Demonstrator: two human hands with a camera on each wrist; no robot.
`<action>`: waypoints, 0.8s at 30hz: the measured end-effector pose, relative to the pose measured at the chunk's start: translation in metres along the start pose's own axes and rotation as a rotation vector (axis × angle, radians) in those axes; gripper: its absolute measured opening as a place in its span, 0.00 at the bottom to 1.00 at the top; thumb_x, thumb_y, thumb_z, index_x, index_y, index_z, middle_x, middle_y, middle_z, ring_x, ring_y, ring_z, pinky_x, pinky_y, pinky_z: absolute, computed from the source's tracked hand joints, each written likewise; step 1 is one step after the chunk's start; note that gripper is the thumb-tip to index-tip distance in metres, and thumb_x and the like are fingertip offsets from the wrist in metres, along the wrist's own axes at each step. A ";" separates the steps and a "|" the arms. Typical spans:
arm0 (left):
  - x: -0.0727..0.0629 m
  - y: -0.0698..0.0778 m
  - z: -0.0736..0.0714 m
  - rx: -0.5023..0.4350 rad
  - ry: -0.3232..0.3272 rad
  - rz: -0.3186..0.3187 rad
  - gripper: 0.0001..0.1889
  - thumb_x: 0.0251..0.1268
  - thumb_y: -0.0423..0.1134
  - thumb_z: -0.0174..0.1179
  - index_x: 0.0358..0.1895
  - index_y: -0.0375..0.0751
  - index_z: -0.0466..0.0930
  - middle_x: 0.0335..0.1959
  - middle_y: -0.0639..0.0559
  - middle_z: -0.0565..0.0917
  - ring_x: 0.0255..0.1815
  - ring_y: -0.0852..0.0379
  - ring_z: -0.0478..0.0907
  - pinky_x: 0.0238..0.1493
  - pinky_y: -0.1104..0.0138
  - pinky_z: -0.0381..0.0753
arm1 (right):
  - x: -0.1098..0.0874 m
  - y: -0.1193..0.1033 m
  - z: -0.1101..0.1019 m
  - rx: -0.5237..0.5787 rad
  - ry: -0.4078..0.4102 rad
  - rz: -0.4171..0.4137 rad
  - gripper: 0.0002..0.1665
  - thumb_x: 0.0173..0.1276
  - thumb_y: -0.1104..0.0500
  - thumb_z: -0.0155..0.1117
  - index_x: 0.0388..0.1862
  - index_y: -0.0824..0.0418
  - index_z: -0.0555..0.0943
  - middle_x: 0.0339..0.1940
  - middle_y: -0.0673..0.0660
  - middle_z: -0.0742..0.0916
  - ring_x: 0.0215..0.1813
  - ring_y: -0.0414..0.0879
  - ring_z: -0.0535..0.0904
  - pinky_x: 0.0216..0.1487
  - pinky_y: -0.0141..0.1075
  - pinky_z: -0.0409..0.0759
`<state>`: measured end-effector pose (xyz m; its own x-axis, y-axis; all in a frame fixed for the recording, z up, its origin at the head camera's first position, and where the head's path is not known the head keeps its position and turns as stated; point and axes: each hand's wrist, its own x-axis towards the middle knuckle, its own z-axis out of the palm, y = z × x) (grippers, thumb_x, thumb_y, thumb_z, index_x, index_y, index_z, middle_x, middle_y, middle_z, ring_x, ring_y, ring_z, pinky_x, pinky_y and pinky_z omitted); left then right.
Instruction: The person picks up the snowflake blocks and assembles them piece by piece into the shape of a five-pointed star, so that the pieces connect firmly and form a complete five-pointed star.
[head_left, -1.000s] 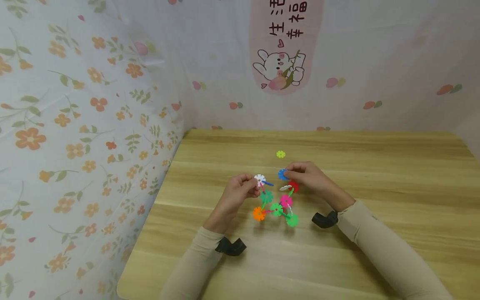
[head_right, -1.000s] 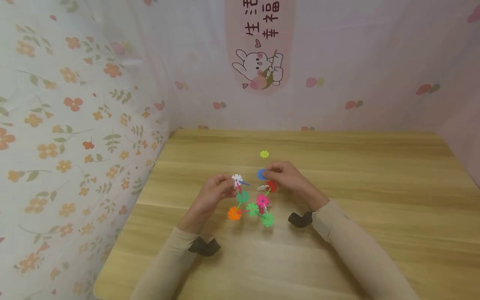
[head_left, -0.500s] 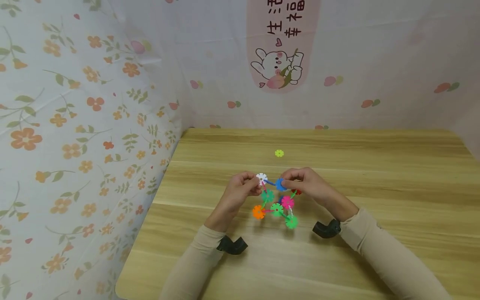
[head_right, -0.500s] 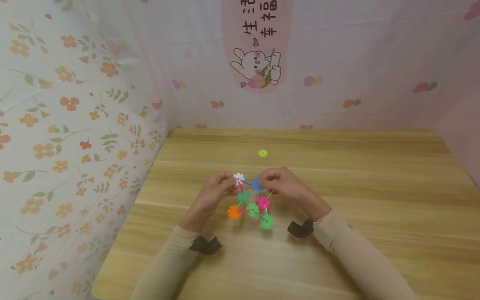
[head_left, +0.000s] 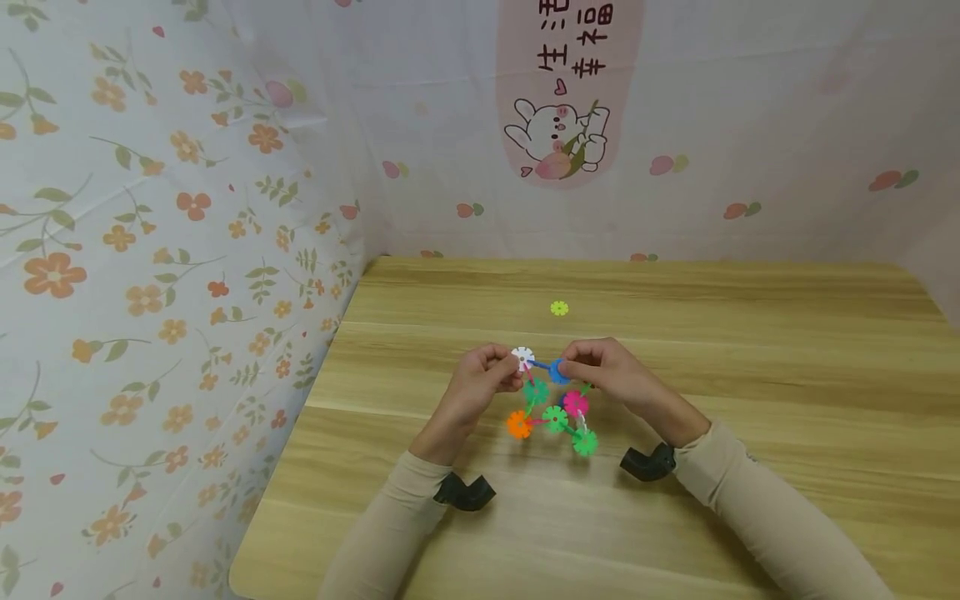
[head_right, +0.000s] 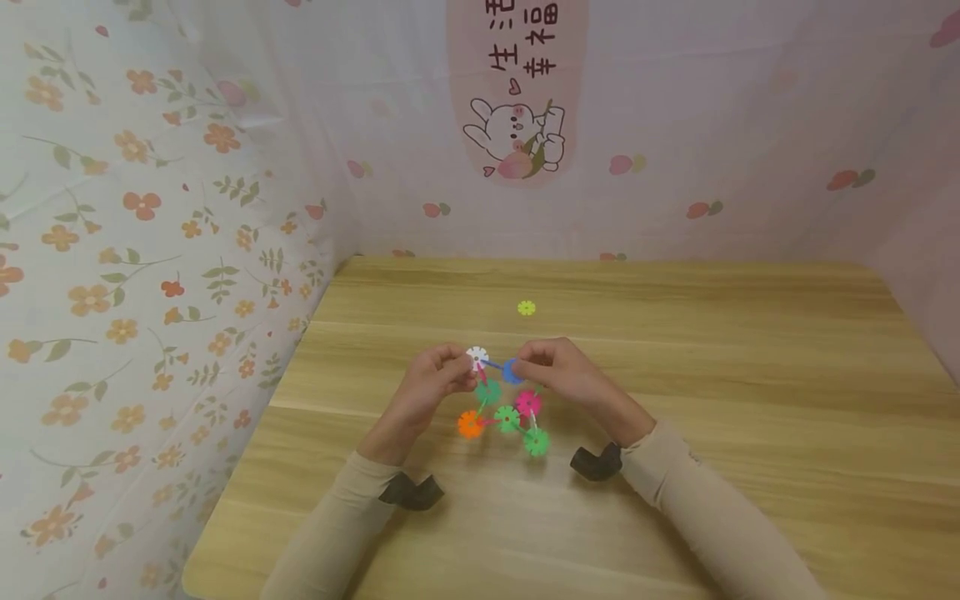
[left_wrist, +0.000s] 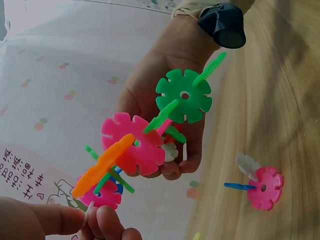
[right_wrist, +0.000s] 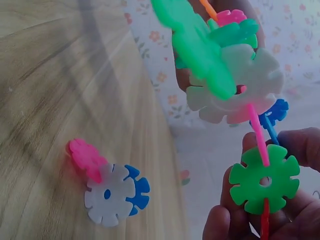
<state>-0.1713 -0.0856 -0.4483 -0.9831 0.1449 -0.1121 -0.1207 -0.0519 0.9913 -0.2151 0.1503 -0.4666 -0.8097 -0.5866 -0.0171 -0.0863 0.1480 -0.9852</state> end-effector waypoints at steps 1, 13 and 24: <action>0.000 0.000 0.000 -0.003 0.000 0.000 0.05 0.73 0.30 0.55 0.40 0.30 0.76 0.27 0.50 0.82 0.30 0.57 0.80 0.43 0.61 0.84 | 0.000 0.000 0.000 0.003 0.003 0.006 0.13 0.75 0.56 0.62 0.38 0.67 0.83 0.31 0.61 0.82 0.31 0.53 0.73 0.34 0.37 0.75; -0.002 -0.003 0.000 -0.019 0.040 0.004 0.04 0.72 0.29 0.55 0.38 0.30 0.76 0.27 0.49 0.82 0.29 0.58 0.81 0.44 0.62 0.84 | -0.002 0.004 0.014 0.047 0.125 0.017 0.16 0.73 0.54 0.64 0.39 0.68 0.84 0.35 0.63 0.86 0.39 0.54 0.77 0.47 0.42 0.78; -0.002 0.000 0.002 -0.032 0.057 -0.013 0.04 0.73 0.29 0.55 0.40 0.30 0.76 0.28 0.49 0.81 0.30 0.58 0.81 0.43 0.64 0.84 | -0.003 0.000 0.019 0.093 0.219 0.036 0.17 0.73 0.57 0.64 0.37 0.72 0.84 0.32 0.55 0.86 0.41 0.46 0.77 0.51 0.42 0.76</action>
<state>-0.1695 -0.0835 -0.4480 -0.9875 0.0898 -0.1295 -0.1369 -0.0823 0.9872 -0.2013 0.1372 -0.4697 -0.9187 -0.3941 -0.0250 -0.0096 0.0857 -0.9963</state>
